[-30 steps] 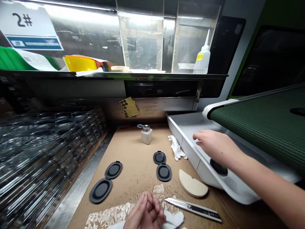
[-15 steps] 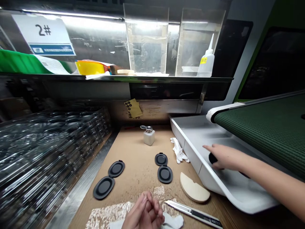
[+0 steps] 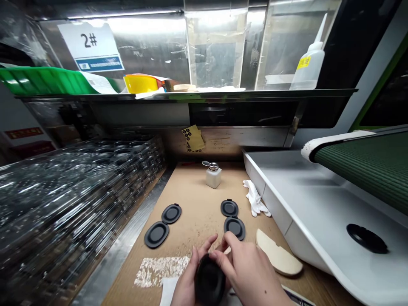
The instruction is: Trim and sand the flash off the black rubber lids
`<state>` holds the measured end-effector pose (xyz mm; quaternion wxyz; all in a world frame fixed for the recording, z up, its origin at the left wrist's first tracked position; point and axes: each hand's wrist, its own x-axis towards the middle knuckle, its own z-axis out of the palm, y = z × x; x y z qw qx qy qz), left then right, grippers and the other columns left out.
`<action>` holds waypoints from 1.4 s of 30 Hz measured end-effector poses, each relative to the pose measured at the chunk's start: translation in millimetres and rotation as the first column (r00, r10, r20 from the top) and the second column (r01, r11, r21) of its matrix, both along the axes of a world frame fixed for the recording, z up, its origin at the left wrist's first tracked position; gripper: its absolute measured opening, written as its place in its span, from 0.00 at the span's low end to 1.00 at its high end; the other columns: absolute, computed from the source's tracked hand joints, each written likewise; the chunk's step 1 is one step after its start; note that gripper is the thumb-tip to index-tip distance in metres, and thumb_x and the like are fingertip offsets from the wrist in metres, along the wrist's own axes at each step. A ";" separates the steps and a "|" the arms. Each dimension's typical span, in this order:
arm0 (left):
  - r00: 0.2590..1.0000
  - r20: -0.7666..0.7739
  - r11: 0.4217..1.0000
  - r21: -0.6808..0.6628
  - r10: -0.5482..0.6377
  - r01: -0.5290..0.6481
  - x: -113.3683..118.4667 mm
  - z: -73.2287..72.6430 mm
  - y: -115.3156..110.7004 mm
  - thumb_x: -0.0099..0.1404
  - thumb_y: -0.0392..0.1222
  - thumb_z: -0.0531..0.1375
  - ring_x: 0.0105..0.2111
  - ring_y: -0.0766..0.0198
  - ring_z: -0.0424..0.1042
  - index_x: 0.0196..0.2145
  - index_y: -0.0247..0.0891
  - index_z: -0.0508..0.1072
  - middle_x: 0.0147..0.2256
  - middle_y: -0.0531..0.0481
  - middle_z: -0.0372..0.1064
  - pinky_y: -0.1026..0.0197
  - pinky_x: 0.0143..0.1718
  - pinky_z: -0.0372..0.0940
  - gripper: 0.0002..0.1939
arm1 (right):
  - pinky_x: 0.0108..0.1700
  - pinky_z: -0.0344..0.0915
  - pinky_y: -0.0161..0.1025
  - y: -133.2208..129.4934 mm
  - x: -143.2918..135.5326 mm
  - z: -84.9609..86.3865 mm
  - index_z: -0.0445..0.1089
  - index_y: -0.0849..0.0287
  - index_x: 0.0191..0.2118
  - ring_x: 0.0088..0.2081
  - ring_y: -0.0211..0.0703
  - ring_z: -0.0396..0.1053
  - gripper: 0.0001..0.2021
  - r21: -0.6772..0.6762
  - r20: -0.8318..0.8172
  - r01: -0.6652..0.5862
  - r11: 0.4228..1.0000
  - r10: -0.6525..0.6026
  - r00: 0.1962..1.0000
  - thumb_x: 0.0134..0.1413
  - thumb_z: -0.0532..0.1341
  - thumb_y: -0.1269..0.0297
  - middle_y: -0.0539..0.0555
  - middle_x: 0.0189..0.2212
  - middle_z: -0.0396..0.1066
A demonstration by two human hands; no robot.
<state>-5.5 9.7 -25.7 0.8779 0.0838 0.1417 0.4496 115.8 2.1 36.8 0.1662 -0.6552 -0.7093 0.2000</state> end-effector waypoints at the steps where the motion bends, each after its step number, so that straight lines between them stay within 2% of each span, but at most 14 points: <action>1: 1.000 0.003 1.000 -0.009 -0.016 0.016 -0.9 0.8 -0.1 0.57 0.59 0.51 0.50 0.50 0.62 0.47 0.39 0.66 0.48 0.39 0.64 0.50 0.47 0.55 0.27 | 0.26 0.62 0.35 0.9 2.0 -4.2 0.62 0.52 0.30 0.26 0.41 0.70 0.14 0.016 0.059 0.042 0.999 -0.042 0.997 0.55 0.47 0.50 0.47 0.24 0.72; 4: 0.999 0.006 0.997 -0.065 -0.039 0.040 -4.2 2.4 -0.3 0.56 0.64 0.47 0.52 0.49 0.59 0.48 0.39 0.65 0.50 0.36 0.61 0.48 0.48 0.54 0.31 | 0.23 0.61 0.35 -0.9 22.1 -11.5 0.63 0.51 0.28 0.24 0.41 0.69 0.15 0.067 0.118 0.038 0.997 -0.045 0.992 0.55 0.46 0.51 0.46 0.21 0.70; 6: 0.999 -0.004 0.994 -0.096 -0.046 0.046 -6.1 2.6 -0.7 0.55 0.65 0.47 0.53 0.49 0.56 0.50 0.40 0.63 0.52 0.36 0.58 0.46 0.48 0.53 0.33 | 0.22 0.61 0.33 -5.0 41.9 -15.1 0.64 0.51 0.30 0.22 0.38 0.69 0.13 0.192 0.176 0.024 0.981 -0.059 0.983 0.55 0.47 0.51 0.46 0.22 0.70; 8: 0.998 -0.009 0.992 -0.110 -0.059 0.058 -7.3 2.5 -1.2 0.53 0.67 0.47 0.54 0.48 0.55 0.51 0.42 0.61 0.52 0.35 0.58 0.44 0.48 0.52 0.35 | 0.24 0.65 0.32 -10.2 59.5 -18.2 0.65 0.50 0.35 0.27 0.37 0.71 0.11 0.377 0.251 -0.020 0.926 -0.082 0.965 0.55 0.50 0.53 0.47 0.28 0.72; 10: 0.997 0.004 0.992 -0.104 -0.074 0.074 -7.7 2.8 -1.8 0.53 0.68 0.47 0.53 0.48 0.55 0.51 0.42 0.61 0.51 0.35 0.59 0.43 0.49 0.52 0.36 | 0.32 0.69 0.32 -15.2 68.0 -19.2 0.65 0.50 0.43 0.36 0.39 0.72 0.13 0.503 0.344 -0.165 0.848 -0.021 0.939 0.53 0.53 0.54 0.49 0.37 0.72; 14: 0.994 0.061 0.994 -0.052 -0.089 0.092 -7.8 6.5 -3.2 0.57 0.65 0.44 0.51 0.51 0.60 0.52 0.41 0.61 0.50 0.37 0.62 0.46 0.50 0.51 0.33 | 0.46 0.66 0.36 -19.2 50.2 -16.3 0.56 0.54 0.56 0.51 0.44 0.63 0.30 0.439 0.504 -0.530 0.726 0.289 0.814 0.47 0.57 0.50 0.51 0.52 0.62; 18: 0.996 0.071 0.998 -0.035 -0.050 0.053 -9.1 13.6 -4.9 0.62 0.58 0.40 0.50 0.54 0.62 0.49 0.36 0.66 0.46 0.38 0.66 0.50 0.51 0.51 0.30 | 0.50 0.62 0.43 -11.8 22.5 -19.2 0.47 0.53 0.60 0.55 0.47 0.58 0.32 0.385 0.491 -0.650 0.655 0.451 0.745 0.50 0.56 0.54 0.51 0.55 0.58; 20: 0.996 0.077 0.998 -0.047 -0.047 0.050 -9.3 17.7 -6.1 0.63 0.58 0.38 0.49 0.55 0.64 0.47 0.34 0.67 0.44 0.38 0.68 0.52 0.51 0.52 0.31 | 0.50 0.60 0.43 -8.1 17.3 -23.1 0.48 0.55 0.60 0.53 0.46 0.60 0.32 0.429 0.481 -0.648 0.629 0.448 0.753 0.50 0.55 0.53 0.52 0.53 0.62; 24: 0.998 0.059 0.999 -0.032 -0.034 0.035 -6.4 24.5 -8.5 0.63 0.57 0.38 0.47 0.55 0.65 0.42 0.35 0.71 0.42 0.40 0.69 0.51 0.49 0.54 0.30 | 0.47 0.60 0.43 -7.5 18.2 -29.1 0.52 0.61 0.58 0.48 0.46 0.63 0.36 0.531 0.460 -0.522 0.667 0.289 0.839 0.46 0.57 0.46 0.57 0.49 0.65; 27: 0.998 0.047 0.999 -0.012 -0.038 0.038 -4.5 24.6 -9.2 0.64 0.54 0.40 0.46 0.55 0.65 0.41 0.34 0.70 0.41 0.40 0.69 0.52 0.47 0.56 0.27 | 0.47 0.60 0.43 -10.7 22.9 -33.6 0.54 0.62 0.57 0.48 0.47 0.63 0.37 0.554 0.483 -0.486 0.676 0.215 0.849 0.44 0.57 0.43 0.57 0.49 0.65; 31: 1.000 0.022 0.994 -0.107 -0.017 0.020 -4.7 17.1 -7.4 0.63 0.55 0.44 0.41 0.54 0.68 0.43 0.35 0.69 0.40 0.40 0.70 0.52 0.43 0.58 0.25 | 0.44 0.60 0.40 -16.3 39.8 -44.6 0.64 0.57 0.48 0.46 0.44 0.63 0.19 0.607 0.501 -0.354 0.711 0.003 0.865 0.52 0.54 0.55 0.54 0.46 0.67; 33: 1.000 0.001 0.991 -0.132 0.009 -0.009 -4.8 13.2 -6.5 0.62 0.55 0.47 0.40 0.55 0.69 0.41 0.34 0.69 0.39 0.40 0.70 0.53 0.43 0.58 0.23 | 0.43 0.59 0.42 -20.2 51.3 -50.6 0.69 0.53 0.40 0.45 0.46 0.64 0.13 0.621 0.535 -0.311 0.719 -0.099 0.839 0.51 0.54 0.56 0.52 0.43 0.69; 38: 0.996 0.038 0.990 -0.125 0.078 -0.072 -4.0 10.3 -7.5 0.61 0.54 0.49 0.40 0.56 0.68 0.36 0.38 0.69 0.37 0.42 0.70 0.55 0.45 0.56 0.18 | 0.41 0.59 0.43 -31.2 74.8 -67.9 0.70 0.48 0.36 0.44 0.47 0.64 0.14 0.587 0.603 -0.344 0.733 -0.111 0.790 0.44 0.58 0.50 0.47 0.43 0.70; 42: 0.994 0.068 0.990 -0.115 0.084 -0.076 -4.5 9.5 -7.4 0.61 0.55 0.48 0.39 0.56 0.69 0.38 0.43 0.67 0.39 0.45 0.69 0.53 0.41 0.57 0.16 | 0.40 0.62 0.41 -36.9 87.1 -85.4 0.70 0.50 0.36 0.42 0.45 0.68 0.13 0.622 0.532 -0.294 0.726 -0.116 0.839 0.46 0.57 0.50 0.47 0.41 0.71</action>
